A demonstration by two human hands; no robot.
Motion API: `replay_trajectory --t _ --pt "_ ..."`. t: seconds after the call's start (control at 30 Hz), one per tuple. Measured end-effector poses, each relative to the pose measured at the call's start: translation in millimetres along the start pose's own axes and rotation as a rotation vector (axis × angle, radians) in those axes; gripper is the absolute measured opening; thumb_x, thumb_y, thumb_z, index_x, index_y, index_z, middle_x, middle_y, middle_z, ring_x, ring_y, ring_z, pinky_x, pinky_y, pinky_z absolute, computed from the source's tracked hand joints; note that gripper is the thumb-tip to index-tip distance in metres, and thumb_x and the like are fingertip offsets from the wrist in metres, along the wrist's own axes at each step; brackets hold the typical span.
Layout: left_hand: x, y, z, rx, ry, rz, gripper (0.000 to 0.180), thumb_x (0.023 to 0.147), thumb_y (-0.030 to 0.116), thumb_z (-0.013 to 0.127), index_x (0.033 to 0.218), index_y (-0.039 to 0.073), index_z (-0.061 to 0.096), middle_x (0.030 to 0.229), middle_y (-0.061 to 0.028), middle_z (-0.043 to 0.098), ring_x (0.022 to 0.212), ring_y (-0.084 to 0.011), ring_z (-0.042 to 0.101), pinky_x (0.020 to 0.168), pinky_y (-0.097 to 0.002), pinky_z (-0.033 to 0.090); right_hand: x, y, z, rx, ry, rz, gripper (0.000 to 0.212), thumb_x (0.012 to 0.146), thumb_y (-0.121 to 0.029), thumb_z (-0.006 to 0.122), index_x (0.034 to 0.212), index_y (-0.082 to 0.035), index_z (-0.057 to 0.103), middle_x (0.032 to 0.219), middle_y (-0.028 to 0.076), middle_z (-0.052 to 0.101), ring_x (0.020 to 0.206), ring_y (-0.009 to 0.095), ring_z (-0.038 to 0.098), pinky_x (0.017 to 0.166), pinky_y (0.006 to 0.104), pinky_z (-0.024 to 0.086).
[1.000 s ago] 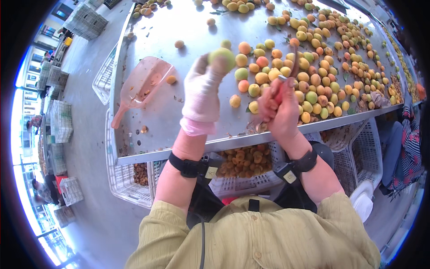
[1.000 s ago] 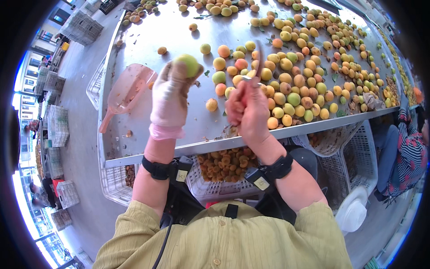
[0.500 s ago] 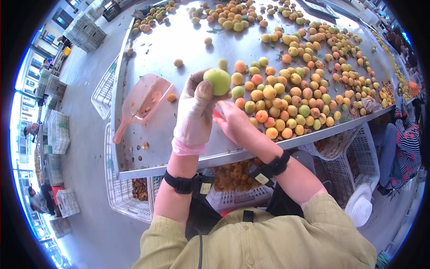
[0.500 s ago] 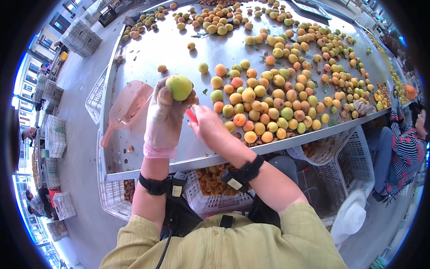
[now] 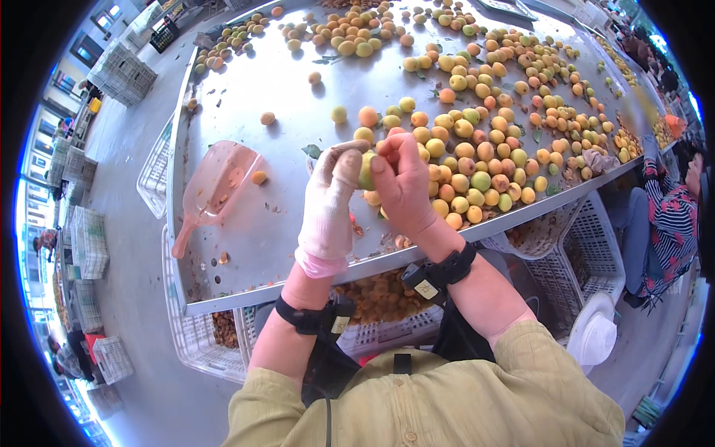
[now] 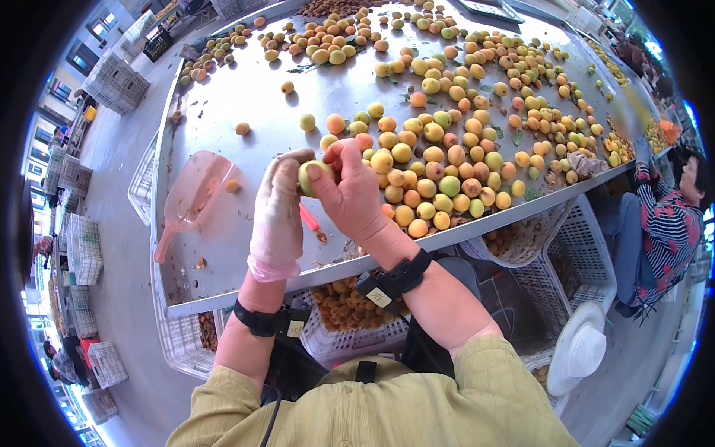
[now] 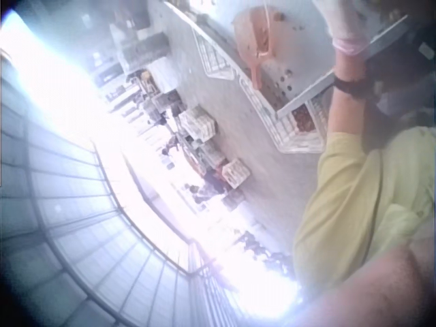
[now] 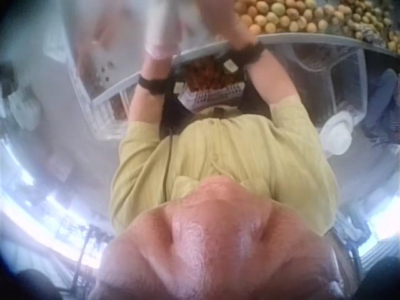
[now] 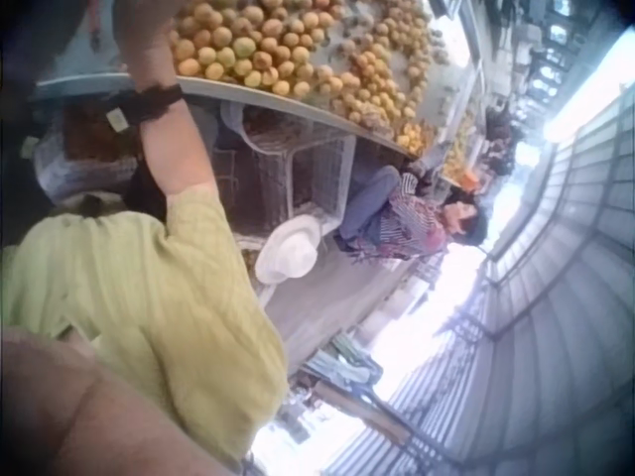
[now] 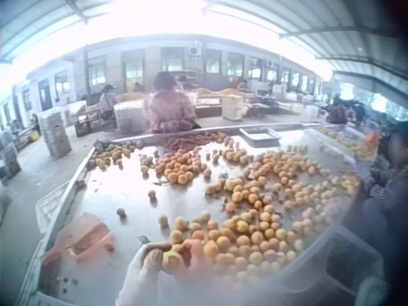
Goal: Pitting and sorting apricots at an agricultural processing table using a small tool.
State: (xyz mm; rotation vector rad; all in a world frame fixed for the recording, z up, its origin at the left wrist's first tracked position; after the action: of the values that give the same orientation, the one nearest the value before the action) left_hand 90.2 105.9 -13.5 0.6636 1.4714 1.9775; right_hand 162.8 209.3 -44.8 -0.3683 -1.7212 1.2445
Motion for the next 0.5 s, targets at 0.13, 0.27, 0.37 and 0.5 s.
replay_trajectory --t 0.13,0.27,0.37,0.5 --pt "0.3 -18.4 12.9 -0.285 0.344 -0.125 0.027 0.104 0.033 0.054 0.105 0.007 0.061 0.099 -0.0019 0.060 0.093 -0.0115 0.055 0.083 -0.0267 0.047 -8.7 -1.6 8.4 -0.257 -0.037 0.014 0.046 0.082 -0.044 0.075 0.105 -0.010 0.055 0.075 0.015 0.064 0.068 0.034 0.066 0.061 0.0409 0.053" --pt "10.4 -27.3 12.3 -0.518 0.389 -0.143 0.033 0.102 0.036 0.055 0.091 0.005 0.058 0.081 -0.0039 0.060 0.072 -0.0158 0.059 0.066 -0.0295 0.052 -12.5 -1.0 19.0 -0.232 -0.114 0.052 0.043 0.084 -0.042 0.074 0.106 -0.009 0.057 0.079 0.017 0.066 0.073 0.037 0.068 0.062 0.0407 0.054" --pt "10.0 -28.2 8.4 -0.469 0.352 -0.093 0.033 0.102 0.036 0.055 0.090 0.006 0.057 0.081 -0.0034 0.058 0.072 -0.0148 0.058 0.064 -0.0292 0.051 -13.8 -1.9 20.0 -0.232 -0.132 0.096 0.041 0.088 -0.044 0.069 0.103 -0.008 0.056 0.077 0.016 0.067 0.072 0.036 0.069 0.061 0.0401 0.053" --pt "6.4 -24.5 13.7 -0.384 0.389 -0.023 0.032 0.102 0.035 0.055 0.090 0.005 0.056 0.079 -0.0032 0.058 0.072 -0.0131 0.056 0.065 -0.0286 0.051 -12.4 -4.5 17.3 -0.267 -0.143 0.027 0.038 0.093 -0.044 0.061 0.105 -0.008 0.054 0.077 0.016 0.067 0.073 0.039 0.067 0.062 0.0441 0.052"
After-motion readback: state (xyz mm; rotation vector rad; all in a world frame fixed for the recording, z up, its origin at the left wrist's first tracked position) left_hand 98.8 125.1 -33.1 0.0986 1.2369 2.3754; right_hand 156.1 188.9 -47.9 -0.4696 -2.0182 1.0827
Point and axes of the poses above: each hand's wrist, its own x-axis towards the middle knuckle, its own z-axis out of the palm, y = z × x, the point moved 1 cm from there along x, towards the middle knuckle
